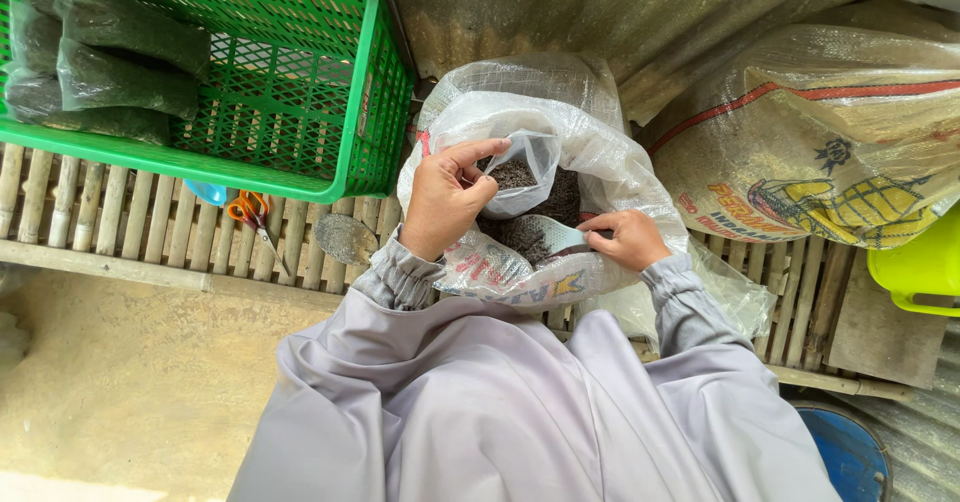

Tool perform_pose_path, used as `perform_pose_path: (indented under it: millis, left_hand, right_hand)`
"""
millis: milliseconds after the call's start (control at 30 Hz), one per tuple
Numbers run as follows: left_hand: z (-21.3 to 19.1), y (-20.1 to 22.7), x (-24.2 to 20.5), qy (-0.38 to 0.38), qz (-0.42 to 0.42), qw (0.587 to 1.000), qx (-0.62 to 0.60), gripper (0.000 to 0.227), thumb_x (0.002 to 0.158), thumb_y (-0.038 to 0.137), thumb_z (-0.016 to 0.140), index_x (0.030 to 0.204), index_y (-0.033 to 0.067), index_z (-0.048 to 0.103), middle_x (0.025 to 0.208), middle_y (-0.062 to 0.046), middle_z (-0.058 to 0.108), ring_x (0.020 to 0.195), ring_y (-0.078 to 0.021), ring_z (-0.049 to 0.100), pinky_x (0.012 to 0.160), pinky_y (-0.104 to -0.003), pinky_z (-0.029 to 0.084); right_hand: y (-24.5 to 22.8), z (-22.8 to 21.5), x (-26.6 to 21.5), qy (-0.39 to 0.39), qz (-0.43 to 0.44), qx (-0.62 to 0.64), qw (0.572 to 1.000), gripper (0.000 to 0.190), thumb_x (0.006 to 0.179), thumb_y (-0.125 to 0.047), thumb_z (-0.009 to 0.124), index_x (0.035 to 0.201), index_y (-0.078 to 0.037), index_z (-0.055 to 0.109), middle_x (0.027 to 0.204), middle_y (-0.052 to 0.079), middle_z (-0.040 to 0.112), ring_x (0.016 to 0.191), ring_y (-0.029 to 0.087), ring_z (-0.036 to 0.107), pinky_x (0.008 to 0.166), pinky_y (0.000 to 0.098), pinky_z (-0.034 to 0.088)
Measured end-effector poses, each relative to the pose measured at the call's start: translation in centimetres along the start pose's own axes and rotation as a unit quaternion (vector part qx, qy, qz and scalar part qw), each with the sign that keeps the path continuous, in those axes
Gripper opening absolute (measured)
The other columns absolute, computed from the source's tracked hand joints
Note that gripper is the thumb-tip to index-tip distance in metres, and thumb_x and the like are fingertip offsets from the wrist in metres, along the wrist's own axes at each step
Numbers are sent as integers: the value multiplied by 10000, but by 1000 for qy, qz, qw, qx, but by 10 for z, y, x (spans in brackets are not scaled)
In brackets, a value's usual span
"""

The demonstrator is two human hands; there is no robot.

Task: The person scoops dark grains from a large sack into a small plastic bag using a white scoop. They hold the bag open with one hand while repeatedly filling it with the other. The filled bag is then placed into a green basket.

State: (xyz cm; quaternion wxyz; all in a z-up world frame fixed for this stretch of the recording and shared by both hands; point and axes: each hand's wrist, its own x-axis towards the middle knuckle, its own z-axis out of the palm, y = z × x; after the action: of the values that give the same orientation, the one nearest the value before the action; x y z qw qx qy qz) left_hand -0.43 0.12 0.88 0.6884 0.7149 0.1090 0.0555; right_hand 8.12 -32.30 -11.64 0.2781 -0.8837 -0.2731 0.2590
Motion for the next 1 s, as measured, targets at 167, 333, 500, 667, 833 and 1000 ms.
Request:
perform_pose_path:
  millis: [167, 333, 500, 667, 833, 1000]
  left_hand:
    - [2, -1, -1, 4, 56, 998, 17, 313, 832, -30, 635, 1081, 61, 802, 1163, -52, 755, 708, -26, 585, 657, -195, 519]
    - [3, 3, -5, 25, 82, 993, 83, 287, 837, -10, 635, 1076, 45, 784, 1092, -67, 772, 714, -61, 651, 677, -213, 552]
    - [8, 12, -8, 38, 57, 991, 118, 249, 812, 19, 683, 1038, 31, 786, 989, -62, 794, 647, -95, 618, 620, -239, 532]
    - [11, 17, -9, 48, 45, 993, 98, 253, 834, 29, 678, 1066, 35, 780, 997, -56, 798, 668, -82, 647, 647, -240, 555]
    - [13, 21, -11, 54, 62, 989, 123, 301, 805, 14, 674, 1089, 23, 772, 1080, -71, 786, 648, -92, 650, 634, -247, 560]
    - [18, 23, -17, 33, 71, 991, 106, 385, 775, 15, 687, 1156, 13, 744, 1205, -109, 743, 651, -95, 660, 636, -242, 566]
  right_hand:
    - [-9, -24, -10, 18, -7, 37, 999, 272, 830, -250, 703, 1035, -109, 811, 919, 104, 798, 774, 214, 764, 713, 317, 583]
    - [-26, -45, -14, 25, -12, 62, 998, 273, 846, -200, 707, 1072, -81, 804, 915, 99, 800, 756, 169, 760, 702, 302, 583]
    - [-28, -76, -20, 15, 111, 127, 986, 272, 898, -161, 696, 1120, -33, 789, 830, 101, 788, 694, 156, 705, 607, 312, 547]
    - [-23, -118, -33, 18, 68, 103, 992, 273, 911, -152, 694, 1134, -23, 784, 841, 88, 786, 716, 110, 683, 630, 267, 530]
    - [-61, -177, -50, 37, 40, 74, 996, 280, 920, -164, 683, 1133, -3, 765, 868, 61, 784, 734, 72, 671, 637, 242, 542]
    - [-128, -208, -48, 53, 5, 17, 998, 276, 931, -190, 695, 1134, -19, 771, 806, 81, 765, 697, 72, 602, 607, 254, 504]
